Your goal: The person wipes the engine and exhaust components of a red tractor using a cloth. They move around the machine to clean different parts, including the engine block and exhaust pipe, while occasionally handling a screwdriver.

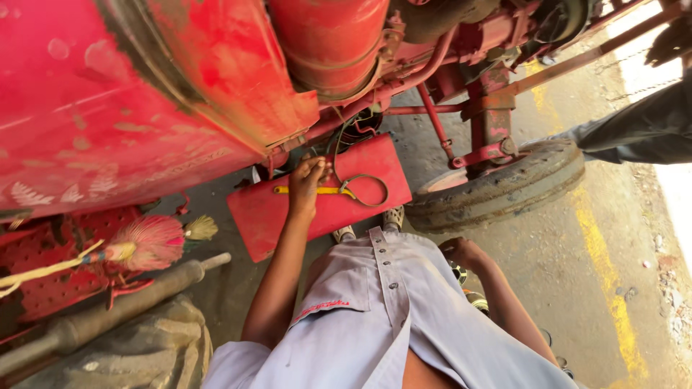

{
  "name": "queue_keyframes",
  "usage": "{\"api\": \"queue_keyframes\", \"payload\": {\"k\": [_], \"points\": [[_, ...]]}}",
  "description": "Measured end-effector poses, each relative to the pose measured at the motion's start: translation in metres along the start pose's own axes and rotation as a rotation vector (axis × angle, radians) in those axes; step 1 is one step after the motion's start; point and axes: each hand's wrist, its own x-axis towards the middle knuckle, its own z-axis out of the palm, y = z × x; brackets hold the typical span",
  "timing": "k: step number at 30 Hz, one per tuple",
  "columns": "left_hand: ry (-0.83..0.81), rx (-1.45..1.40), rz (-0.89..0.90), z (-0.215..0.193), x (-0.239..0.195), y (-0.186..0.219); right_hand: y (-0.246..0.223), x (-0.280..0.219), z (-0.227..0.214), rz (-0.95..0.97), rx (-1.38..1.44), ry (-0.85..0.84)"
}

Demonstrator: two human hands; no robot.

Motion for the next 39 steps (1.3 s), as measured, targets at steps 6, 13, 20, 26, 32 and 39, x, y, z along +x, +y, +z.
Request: {"api": "queue_keyframes", "payload": {"k": [6, 13, 20, 26, 32, 39], "points": [[-0.247, -0.036, -0.121, 0.059, -0.004, -0.017, 0.005, -0.015, -0.028, -0.123, 0.835, 0.241], [-0.54, 0.056, -0.173, 0.133, -0.025, -0.008, -0.113, -0.066, -0.14, -0.792, 1.697, 0.227], [-0.82, -0.001, -0.018, 0.204, -0.037, 0.058, -0.231, -0.072, -0.185, -1.14, 1.638, 0.157], [-0.492, 0.045, 0.29, 0.208, -0.028, 0.053, -0.286, -0.082, -0.173, -1.142, 0.692, 0.632], [-0.103, 0.721, 0.712, 0.182, -0.065, 0.096, -0.295, -0.089, -0.153, -0.934, 0.819, 0.131], [-0.005, 0.908, 0.737, 0.155, -0.095, 0.134, -0.311, -0.045, -0.109, -0.851, 1.266, -0.032]]}}
